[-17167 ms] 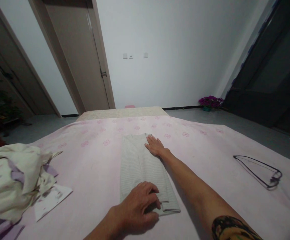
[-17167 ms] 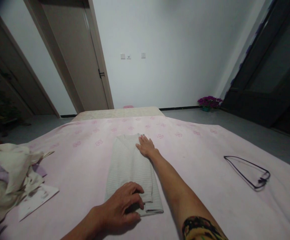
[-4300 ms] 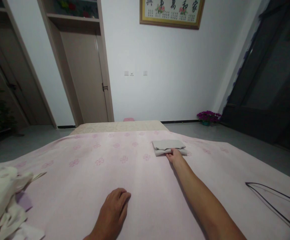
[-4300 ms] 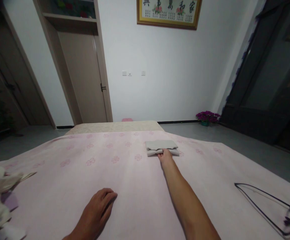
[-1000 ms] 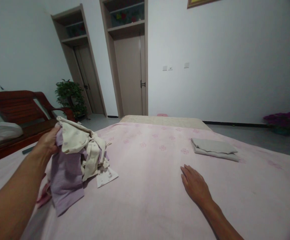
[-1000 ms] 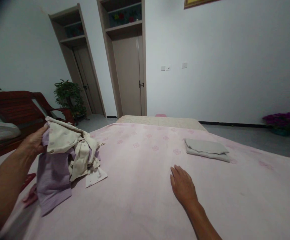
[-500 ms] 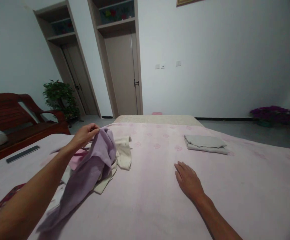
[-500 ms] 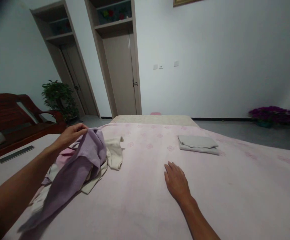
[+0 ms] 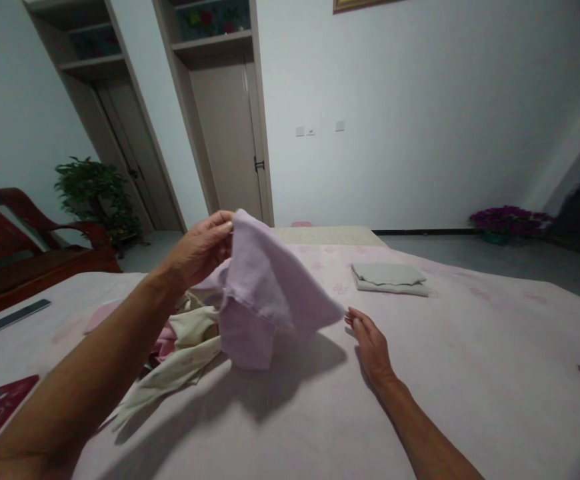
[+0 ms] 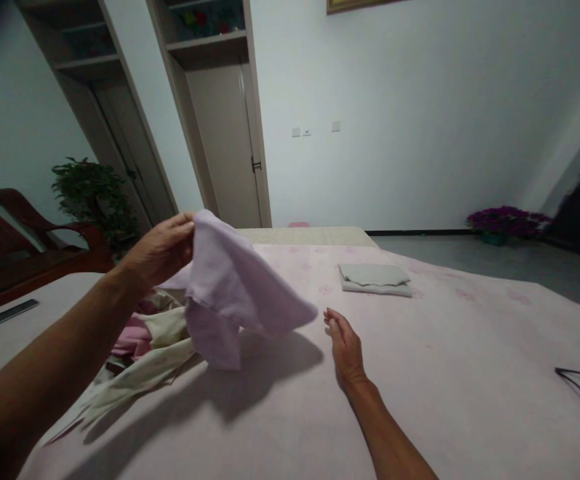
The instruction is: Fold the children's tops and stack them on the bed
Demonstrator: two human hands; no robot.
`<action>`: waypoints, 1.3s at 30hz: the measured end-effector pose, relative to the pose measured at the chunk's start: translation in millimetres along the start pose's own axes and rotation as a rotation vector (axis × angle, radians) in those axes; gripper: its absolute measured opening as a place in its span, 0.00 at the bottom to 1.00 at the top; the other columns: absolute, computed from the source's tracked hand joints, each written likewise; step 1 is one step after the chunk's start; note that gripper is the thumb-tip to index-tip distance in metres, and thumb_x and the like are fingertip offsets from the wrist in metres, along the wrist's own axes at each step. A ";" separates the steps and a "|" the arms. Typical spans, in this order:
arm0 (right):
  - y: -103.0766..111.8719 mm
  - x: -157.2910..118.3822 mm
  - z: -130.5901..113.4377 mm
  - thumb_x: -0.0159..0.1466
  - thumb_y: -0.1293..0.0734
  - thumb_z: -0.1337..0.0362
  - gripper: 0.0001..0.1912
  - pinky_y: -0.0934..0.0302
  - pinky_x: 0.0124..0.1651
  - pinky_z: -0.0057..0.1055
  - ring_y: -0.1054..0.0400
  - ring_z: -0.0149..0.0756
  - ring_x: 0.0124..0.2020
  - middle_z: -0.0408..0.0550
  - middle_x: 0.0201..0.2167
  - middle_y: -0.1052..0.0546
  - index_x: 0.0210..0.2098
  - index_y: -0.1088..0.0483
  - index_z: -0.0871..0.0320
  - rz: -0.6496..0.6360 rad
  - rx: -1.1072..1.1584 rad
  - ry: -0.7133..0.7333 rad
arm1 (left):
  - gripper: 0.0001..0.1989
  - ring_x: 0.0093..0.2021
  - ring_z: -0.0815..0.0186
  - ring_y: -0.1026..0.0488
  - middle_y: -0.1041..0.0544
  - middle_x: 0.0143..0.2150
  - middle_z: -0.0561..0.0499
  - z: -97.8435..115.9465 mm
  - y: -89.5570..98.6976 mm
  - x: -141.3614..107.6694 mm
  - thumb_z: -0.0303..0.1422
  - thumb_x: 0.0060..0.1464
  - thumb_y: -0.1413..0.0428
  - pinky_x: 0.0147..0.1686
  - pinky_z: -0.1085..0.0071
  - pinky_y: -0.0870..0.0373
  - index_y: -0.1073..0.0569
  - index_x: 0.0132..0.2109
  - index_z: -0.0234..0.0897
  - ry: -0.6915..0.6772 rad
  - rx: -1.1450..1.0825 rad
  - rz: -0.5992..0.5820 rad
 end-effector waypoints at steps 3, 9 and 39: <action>15.2 10.8 18.1 0.63 0.40 0.41 0.34 0.31 0.52 0.47 0.25 0.50 0.48 0.62 0.49 0.22 0.55 0.29 0.61 0.164 0.247 -0.201 | 0.18 0.48 0.56 0.22 0.22 0.49 0.43 -57.3 -6.1 -3.0 0.42 0.58 0.44 0.50 0.57 0.26 0.28 0.51 0.35 0.101 0.277 -0.255; 26.4 19.7 15.9 0.62 0.40 0.42 0.32 0.32 0.53 0.46 0.26 0.48 0.50 0.61 0.53 0.23 0.53 0.30 0.60 0.078 0.196 -0.248 | 0.22 0.57 0.48 0.28 0.24 0.57 0.36 -158.1 20.0 -38.0 0.33 0.49 0.44 0.57 0.54 0.34 0.25 0.53 0.35 0.187 1.113 -0.302; 96.5 9.1 7.2 0.51 0.33 0.67 0.20 0.27 0.30 0.38 0.26 0.41 0.21 0.44 0.26 0.19 0.45 0.25 0.58 0.215 0.688 -0.598 | 0.35 0.55 0.50 0.29 0.31 0.62 0.40 -224.8 62.1 -87.9 0.31 0.53 0.43 0.50 0.61 0.34 0.40 0.68 0.41 0.222 1.541 -0.214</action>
Point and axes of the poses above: each hand's wrist, its own x-axis towards the middle knuckle, its own y-axis out of the back of the hand, z = x × y, the point moved 3 cm from there along x, towards the middle knuckle
